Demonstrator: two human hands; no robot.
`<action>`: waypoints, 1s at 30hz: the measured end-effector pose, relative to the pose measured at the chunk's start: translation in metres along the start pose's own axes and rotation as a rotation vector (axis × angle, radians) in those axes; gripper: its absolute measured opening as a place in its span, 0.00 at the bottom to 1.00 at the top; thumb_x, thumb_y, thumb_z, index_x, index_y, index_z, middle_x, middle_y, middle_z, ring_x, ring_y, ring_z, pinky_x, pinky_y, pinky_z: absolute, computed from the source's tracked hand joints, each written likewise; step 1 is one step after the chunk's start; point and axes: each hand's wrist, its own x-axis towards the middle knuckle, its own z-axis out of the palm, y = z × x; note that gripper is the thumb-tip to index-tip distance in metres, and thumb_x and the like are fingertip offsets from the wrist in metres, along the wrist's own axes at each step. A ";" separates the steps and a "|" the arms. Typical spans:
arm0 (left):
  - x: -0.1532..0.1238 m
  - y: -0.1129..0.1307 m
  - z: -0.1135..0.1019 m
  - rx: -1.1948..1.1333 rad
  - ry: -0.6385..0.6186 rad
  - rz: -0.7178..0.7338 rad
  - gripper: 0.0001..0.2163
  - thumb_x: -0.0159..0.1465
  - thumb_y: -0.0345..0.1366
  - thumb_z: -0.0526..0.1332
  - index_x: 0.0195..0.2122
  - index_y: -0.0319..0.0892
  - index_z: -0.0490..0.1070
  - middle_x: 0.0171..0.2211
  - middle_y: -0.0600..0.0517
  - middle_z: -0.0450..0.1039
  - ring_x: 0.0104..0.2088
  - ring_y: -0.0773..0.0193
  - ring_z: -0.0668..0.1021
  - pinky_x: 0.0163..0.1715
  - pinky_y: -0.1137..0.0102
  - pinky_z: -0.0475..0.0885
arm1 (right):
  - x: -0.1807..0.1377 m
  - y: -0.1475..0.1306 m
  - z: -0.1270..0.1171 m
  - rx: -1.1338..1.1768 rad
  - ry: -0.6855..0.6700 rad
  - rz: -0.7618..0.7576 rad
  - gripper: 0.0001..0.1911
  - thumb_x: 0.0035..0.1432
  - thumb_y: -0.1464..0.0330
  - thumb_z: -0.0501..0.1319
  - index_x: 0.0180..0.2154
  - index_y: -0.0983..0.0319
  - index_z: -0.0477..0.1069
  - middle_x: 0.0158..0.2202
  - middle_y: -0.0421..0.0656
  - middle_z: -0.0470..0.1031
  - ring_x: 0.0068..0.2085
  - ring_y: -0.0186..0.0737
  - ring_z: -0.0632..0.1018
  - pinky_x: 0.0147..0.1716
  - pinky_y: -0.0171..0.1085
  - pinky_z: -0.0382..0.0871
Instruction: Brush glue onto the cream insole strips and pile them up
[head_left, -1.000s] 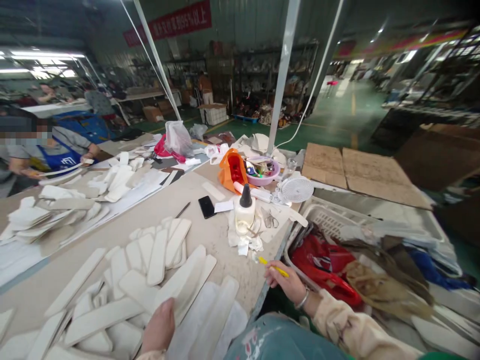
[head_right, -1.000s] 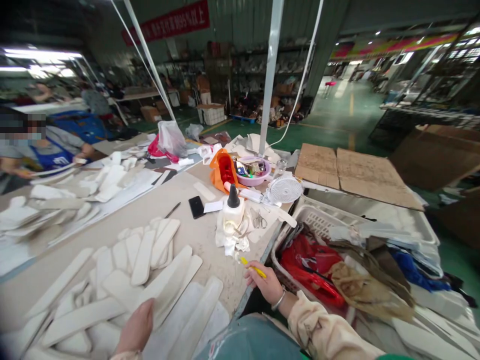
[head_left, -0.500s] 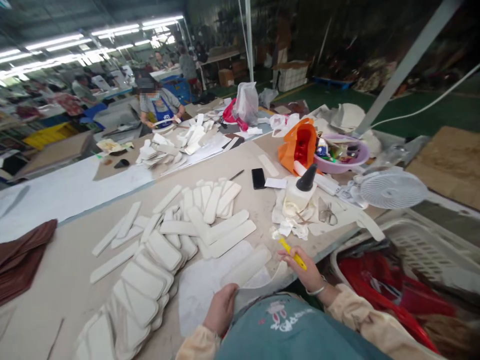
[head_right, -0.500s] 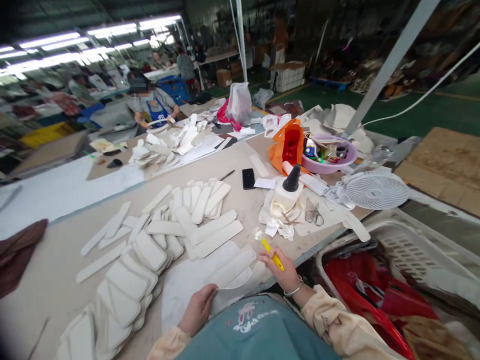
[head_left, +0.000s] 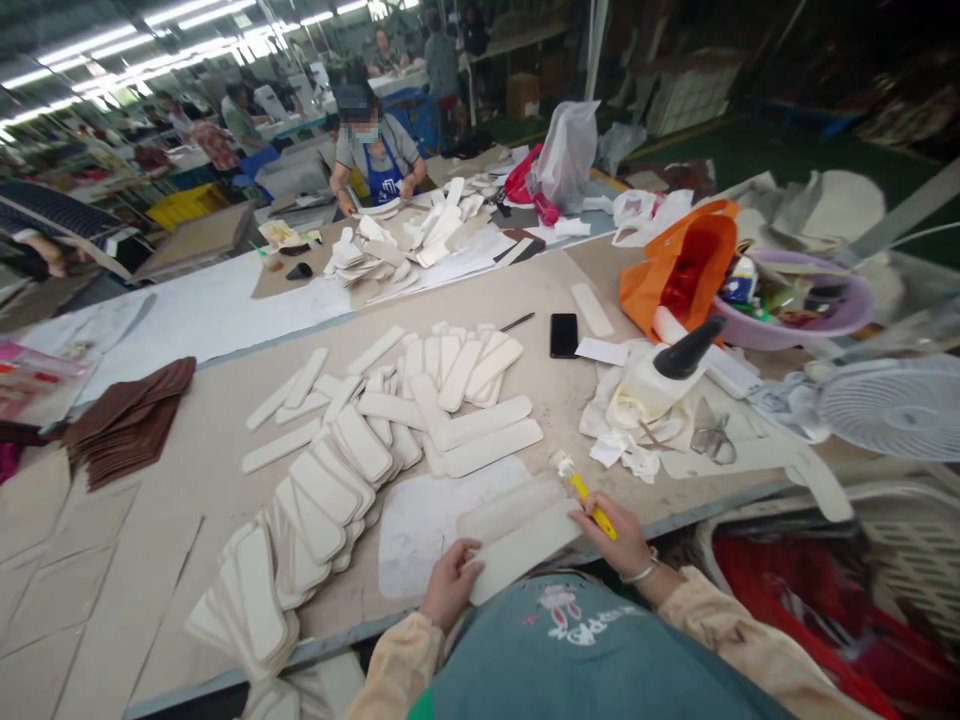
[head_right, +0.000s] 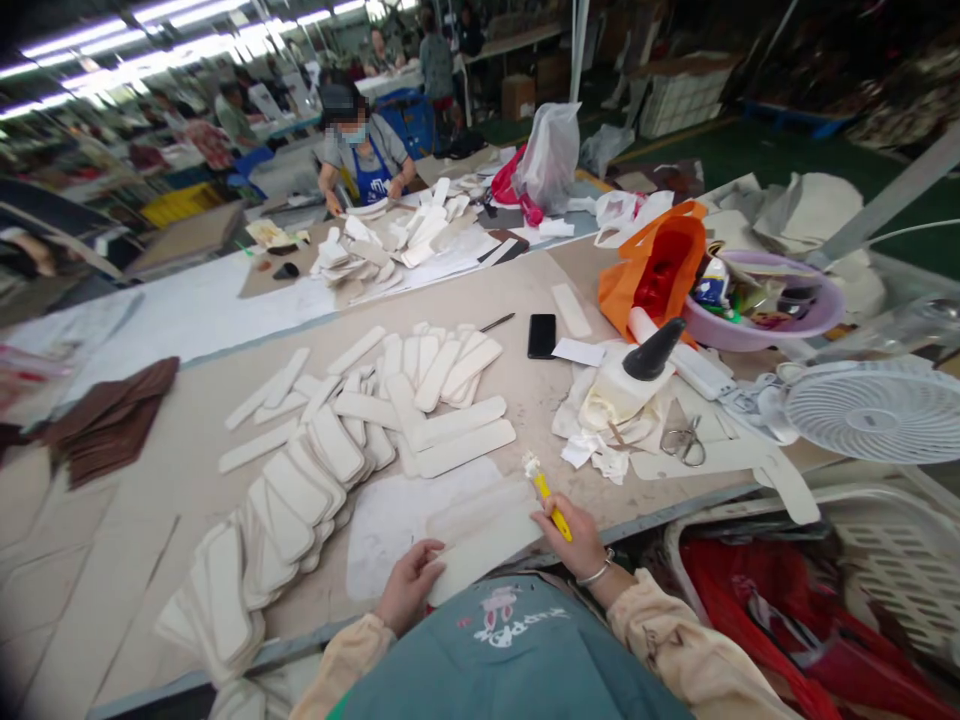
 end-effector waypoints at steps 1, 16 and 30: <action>0.003 -0.005 -0.002 -0.092 0.039 -0.043 0.18 0.52 0.45 0.60 0.41 0.41 0.64 0.25 0.56 0.66 0.24 0.71 0.70 0.25 0.75 0.66 | 0.002 0.003 0.002 -0.039 0.002 -0.012 0.11 0.54 0.60 0.57 0.27 0.58 0.58 0.27 0.39 0.67 0.28 0.36 0.71 0.30 0.35 0.66; 0.062 -0.025 -0.013 0.264 0.402 -0.248 0.09 0.52 0.32 0.60 0.36 0.40 0.65 0.24 0.56 0.71 0.26 0.69 0.74 0.30 0.73 0.66 | 0.038 0.040 0.038 -0.416 0.002 -0.175 0.07 0.57 0.64 0.51 0.29 0.59 0.62 0.26 0.41 0.67 0.29 0.39 0.71 0.29 0.35 0.63; 0.068 -0.027 -0.015 0.500 0.330 -0.241 0.09 0.55 0.34 0.57 0.37 0.40 0.66 0.25 0.55 0.72 0.30 0.67 0.75 0.32 0.73 0.64 | 0.045 0.048 0.047 -0.509 0.029 -0.190 0.07 0.58 0.64 0.52 0.29 0.59 0.63 0.27 0.43 0.68 0.31 0.42 0.70 0.30 0.37 0.63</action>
